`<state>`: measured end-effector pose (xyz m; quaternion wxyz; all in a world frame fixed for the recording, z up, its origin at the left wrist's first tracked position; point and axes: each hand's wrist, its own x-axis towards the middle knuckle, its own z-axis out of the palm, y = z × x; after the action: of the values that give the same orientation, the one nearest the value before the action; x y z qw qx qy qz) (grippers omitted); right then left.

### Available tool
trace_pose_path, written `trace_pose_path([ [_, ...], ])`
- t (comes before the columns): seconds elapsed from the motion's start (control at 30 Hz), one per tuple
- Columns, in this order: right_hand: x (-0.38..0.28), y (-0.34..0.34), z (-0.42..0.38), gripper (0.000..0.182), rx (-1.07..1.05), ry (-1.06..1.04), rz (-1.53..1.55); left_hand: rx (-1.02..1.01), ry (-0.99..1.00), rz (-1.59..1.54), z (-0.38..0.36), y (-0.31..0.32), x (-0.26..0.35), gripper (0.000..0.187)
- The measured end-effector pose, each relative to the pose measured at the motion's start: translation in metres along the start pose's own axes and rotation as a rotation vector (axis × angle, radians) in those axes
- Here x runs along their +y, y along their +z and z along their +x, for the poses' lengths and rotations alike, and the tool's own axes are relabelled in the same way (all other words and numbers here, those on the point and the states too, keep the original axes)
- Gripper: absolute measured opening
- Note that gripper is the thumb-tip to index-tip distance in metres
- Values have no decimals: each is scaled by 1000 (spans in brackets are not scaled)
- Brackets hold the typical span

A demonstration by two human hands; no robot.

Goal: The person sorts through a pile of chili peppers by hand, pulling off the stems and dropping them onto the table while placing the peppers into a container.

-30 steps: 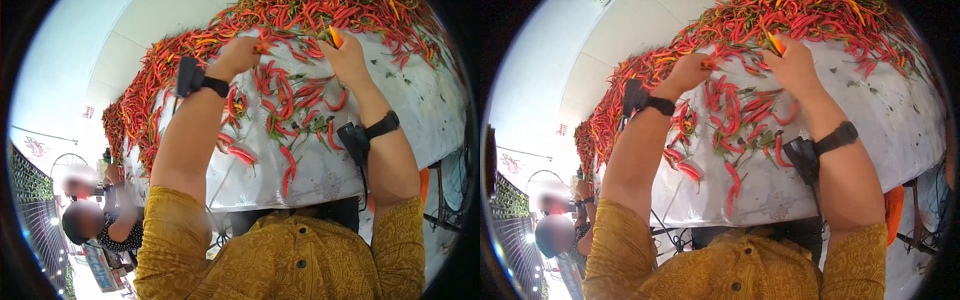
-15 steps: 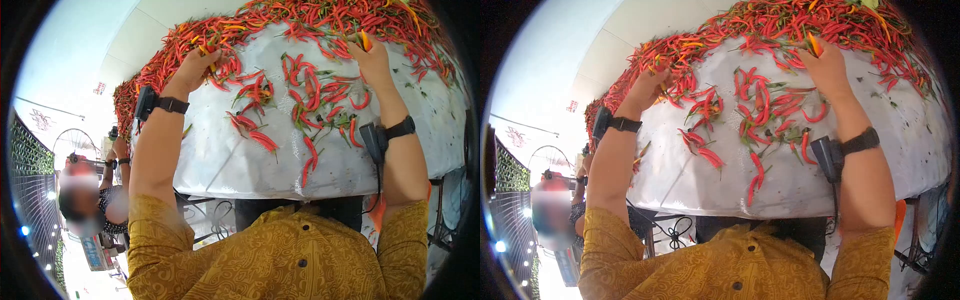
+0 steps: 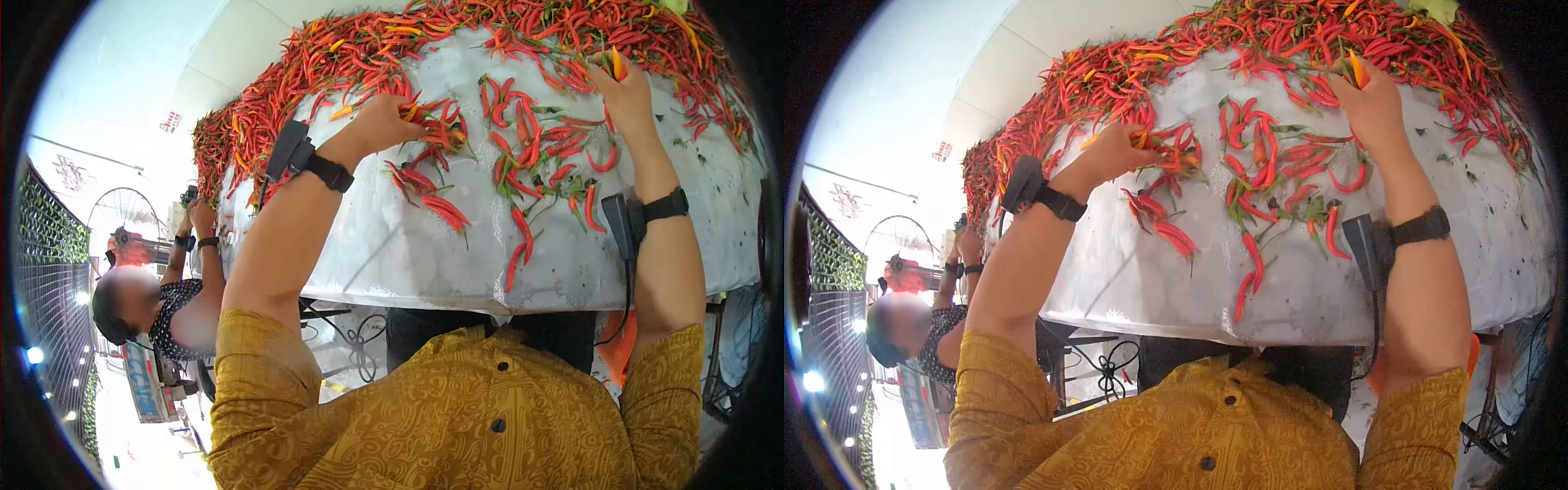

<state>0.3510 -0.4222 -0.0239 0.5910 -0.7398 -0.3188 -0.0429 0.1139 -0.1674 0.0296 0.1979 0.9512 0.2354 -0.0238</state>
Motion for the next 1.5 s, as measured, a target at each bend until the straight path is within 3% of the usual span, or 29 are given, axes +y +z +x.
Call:
trace_pose_path([
  [0.07,2,0,1,19,3,-6,12,-64,-3,-261,-7,-7,15,24],
  [0.23,2,0,1,20,1,-19,5,-85,75,-328,-20,-18,41,22],
  [0.43,3,1,0,20,24,-63,47,-251,40,-252,-29,-18,51,27],
  [0.5,4,1,2,20,51,-108,-63,-303,69,-310,-29,-13,46,28],
  [0.83,8,2,2,20,24,-66,19,-303,100,-227,-43,-15,50,27],
  [0.93,9,1,2,20,11,-91,2,-232,199,-194,-46,-7,53,28],
  [1.13,4,0,2,21,24,-69,-89,-316,-5,-137,-46,18,75,28],
  [1.2,6,-1,3,22,18,-54,-63,-291,232,215,-42,33,73,33],
  [1.37,11,0,4,21,10,-62,27,-342,150,196,-33,25,73,34],
  [1.5,7,0,3,20,29,-68,3,-282,105,-113,-36,-3,70,26],
])
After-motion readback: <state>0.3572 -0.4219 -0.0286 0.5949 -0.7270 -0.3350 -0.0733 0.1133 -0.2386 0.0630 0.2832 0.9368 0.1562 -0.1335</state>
